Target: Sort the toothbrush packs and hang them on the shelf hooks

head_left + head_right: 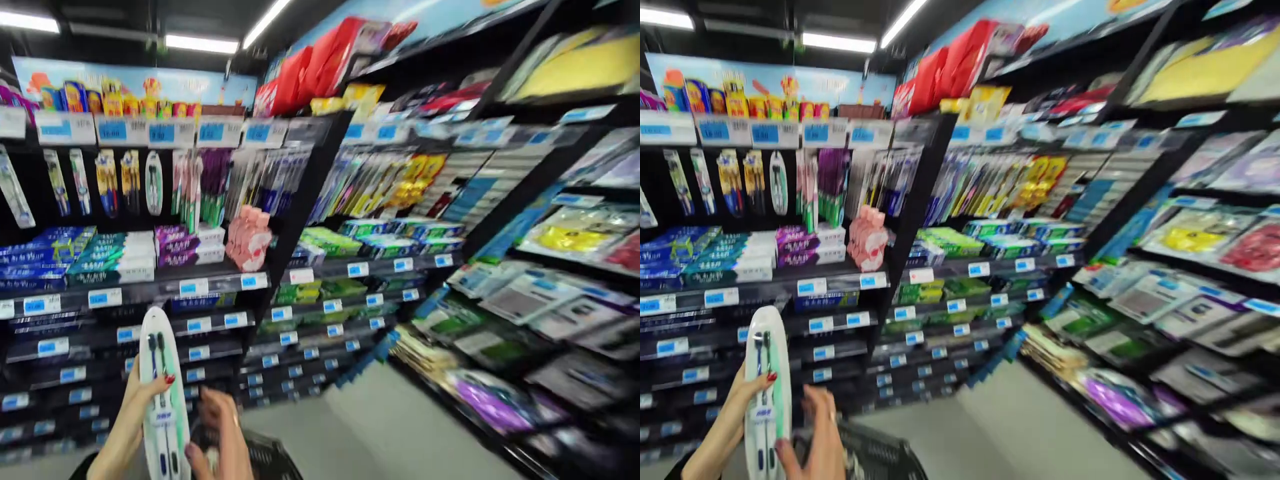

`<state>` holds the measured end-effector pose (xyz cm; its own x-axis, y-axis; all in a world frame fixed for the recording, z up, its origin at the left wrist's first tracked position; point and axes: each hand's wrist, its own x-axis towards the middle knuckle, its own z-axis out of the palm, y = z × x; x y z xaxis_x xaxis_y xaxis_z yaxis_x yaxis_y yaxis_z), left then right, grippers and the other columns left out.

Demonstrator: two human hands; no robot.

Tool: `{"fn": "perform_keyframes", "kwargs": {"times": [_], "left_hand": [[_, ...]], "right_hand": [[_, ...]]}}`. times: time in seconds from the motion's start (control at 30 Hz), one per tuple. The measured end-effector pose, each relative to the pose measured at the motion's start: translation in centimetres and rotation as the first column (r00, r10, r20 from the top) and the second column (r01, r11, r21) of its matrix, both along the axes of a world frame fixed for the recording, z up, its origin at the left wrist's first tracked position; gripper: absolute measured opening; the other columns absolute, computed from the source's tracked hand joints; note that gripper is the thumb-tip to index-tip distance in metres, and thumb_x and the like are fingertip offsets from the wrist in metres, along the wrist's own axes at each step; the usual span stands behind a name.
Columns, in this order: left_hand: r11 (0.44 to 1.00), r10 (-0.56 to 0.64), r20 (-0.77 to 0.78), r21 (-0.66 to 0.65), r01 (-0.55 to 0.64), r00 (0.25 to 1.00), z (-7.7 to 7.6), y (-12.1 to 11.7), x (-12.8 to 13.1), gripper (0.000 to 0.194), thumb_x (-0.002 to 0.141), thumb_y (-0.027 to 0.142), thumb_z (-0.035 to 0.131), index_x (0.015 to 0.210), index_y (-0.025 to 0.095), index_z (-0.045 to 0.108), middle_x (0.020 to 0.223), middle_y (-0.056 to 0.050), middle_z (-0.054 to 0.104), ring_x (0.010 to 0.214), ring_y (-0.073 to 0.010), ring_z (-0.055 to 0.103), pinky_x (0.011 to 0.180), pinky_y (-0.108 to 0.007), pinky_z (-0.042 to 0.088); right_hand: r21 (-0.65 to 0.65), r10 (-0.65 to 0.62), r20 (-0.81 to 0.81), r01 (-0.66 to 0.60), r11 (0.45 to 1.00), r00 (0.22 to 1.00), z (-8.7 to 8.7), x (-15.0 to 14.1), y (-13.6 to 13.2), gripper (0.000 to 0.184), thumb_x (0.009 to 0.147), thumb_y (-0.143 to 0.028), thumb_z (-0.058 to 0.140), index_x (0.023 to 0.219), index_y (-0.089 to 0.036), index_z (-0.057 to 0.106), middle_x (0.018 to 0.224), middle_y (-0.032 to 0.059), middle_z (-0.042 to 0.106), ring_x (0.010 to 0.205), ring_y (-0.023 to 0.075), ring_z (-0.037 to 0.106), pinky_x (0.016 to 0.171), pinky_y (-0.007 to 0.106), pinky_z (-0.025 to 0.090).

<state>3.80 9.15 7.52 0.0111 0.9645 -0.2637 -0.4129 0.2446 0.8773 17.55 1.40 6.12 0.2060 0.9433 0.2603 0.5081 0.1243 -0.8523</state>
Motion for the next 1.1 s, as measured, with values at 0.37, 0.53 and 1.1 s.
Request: {"fn": "perform_keyframes", "kwargs": {"times": [0.37,0.53,1.1], "left_hand": [[0.958,-0.113,0.376,-0.204,0.202,0.919,-4.7,-7.4,-5.7,0.038,0.066,0.022,0.066,0.101,0.031,0.054,0.104,0.0,0.066,0.101,-0.0218,0.058,0.088,-0.033,0.043],[0.934,-0.054,0.377,-0.308,0.18,0.925,-7.4,-8.9,-7.1,0.059,0.061,0.027,0.071,0.116,0.027,0.051,0.1,-0.006,0.068,0.098,-0.0256,0.06,0.089,-0.037,0.043],[0.86,-0.096,0.471,-0.404,0.311,0.877,-7.1,-9.3,-10.3,0.04,0.066,0.035,0.061,0.097,0.012,0.063,0.076,-0.011,0.072,0.074,-0.0306,0.066,0.064,-0.04,0.052]], "right_hand": [[-0.073,0.093,0.09,-0.086,0.994,0.992,-3.0,-7.4,-3.3,0.062,0.081,-0.03,0.048,0.135,-0.022,0.018,0.124,0.0127,0.037,0.116,0.0273,0.041,0.09,0.042,0.041],[-0.113,0.066,0.126,-0.051,0.992,0.99,-4.3,-9.5,-4.3,0.066,0.08,-0.03,0.049,0.136,-0.022,0.015,0.128,0.0128,0.037,0.117,0.0283,0.041,0.089,0.041,0.042],[-0.047,0.015,-0.976,-0.278,0.96,0.215,-5.4,-8.3,-3.2,0.058,0.081,-0.057,0.018,0.106,-0.02,0.055,0.074,0.0021,0.044,0.041,0.0068,0.01,0.038,0.022,0.023]]}}
